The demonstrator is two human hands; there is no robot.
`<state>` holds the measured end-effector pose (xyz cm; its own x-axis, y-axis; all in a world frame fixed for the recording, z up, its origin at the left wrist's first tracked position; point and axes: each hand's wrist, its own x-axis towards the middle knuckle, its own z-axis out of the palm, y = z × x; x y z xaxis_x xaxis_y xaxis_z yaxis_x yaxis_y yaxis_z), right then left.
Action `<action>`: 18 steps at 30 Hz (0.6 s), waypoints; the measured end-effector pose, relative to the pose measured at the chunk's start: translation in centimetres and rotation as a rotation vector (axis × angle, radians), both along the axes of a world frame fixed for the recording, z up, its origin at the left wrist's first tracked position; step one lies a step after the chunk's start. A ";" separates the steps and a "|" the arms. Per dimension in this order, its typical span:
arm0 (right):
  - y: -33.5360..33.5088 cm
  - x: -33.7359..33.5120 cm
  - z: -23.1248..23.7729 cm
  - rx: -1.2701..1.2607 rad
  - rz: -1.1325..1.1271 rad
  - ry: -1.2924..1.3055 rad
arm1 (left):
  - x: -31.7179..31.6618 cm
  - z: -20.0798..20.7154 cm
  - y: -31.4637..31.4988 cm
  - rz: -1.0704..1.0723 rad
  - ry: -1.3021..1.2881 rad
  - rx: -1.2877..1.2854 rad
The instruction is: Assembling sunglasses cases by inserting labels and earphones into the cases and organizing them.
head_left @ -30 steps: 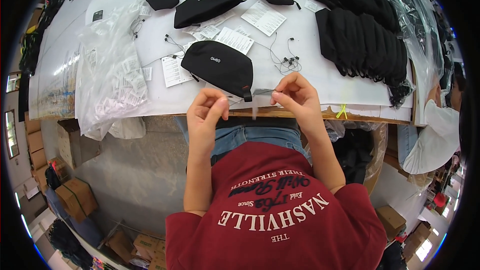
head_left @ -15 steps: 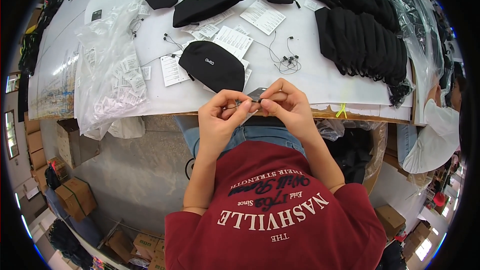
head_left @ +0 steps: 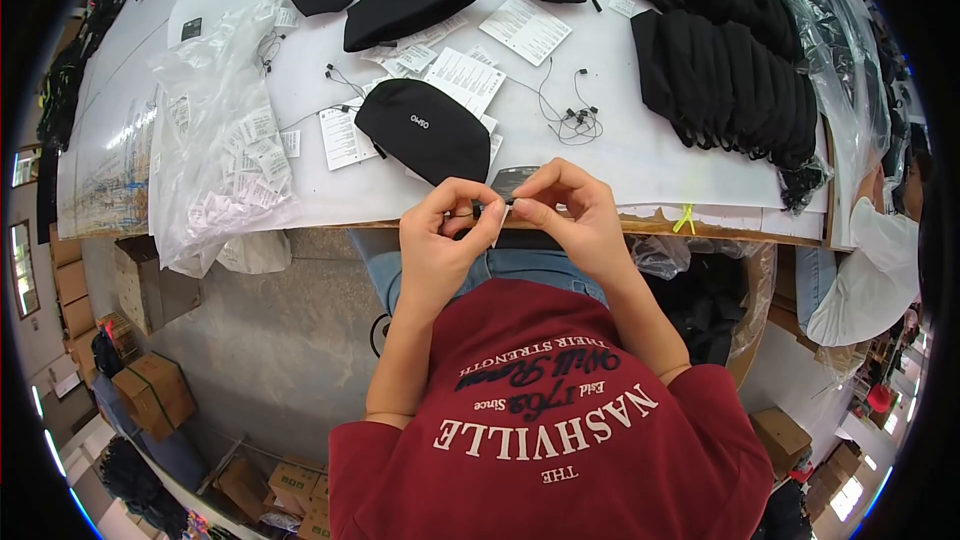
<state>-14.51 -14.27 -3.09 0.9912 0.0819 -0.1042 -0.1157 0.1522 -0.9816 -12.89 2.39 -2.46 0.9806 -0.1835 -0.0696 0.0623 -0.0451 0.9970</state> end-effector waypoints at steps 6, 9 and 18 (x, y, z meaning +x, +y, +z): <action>-0.4 0.1 0.2 -0.099 0.035 -0.032 | 0.0 0.5 0.2 -0.037 -0.014 0.078; -0.8 0.2 0.2 -0.181 0.086 -0.080 | 0.0 0.4 0.4 -0.097 -0.125 0.195; 0.0 4.2 1.3 -0.450 0.231 -0.308 | -1.6 -0.1 1.4 -0.179 -0.140 0.263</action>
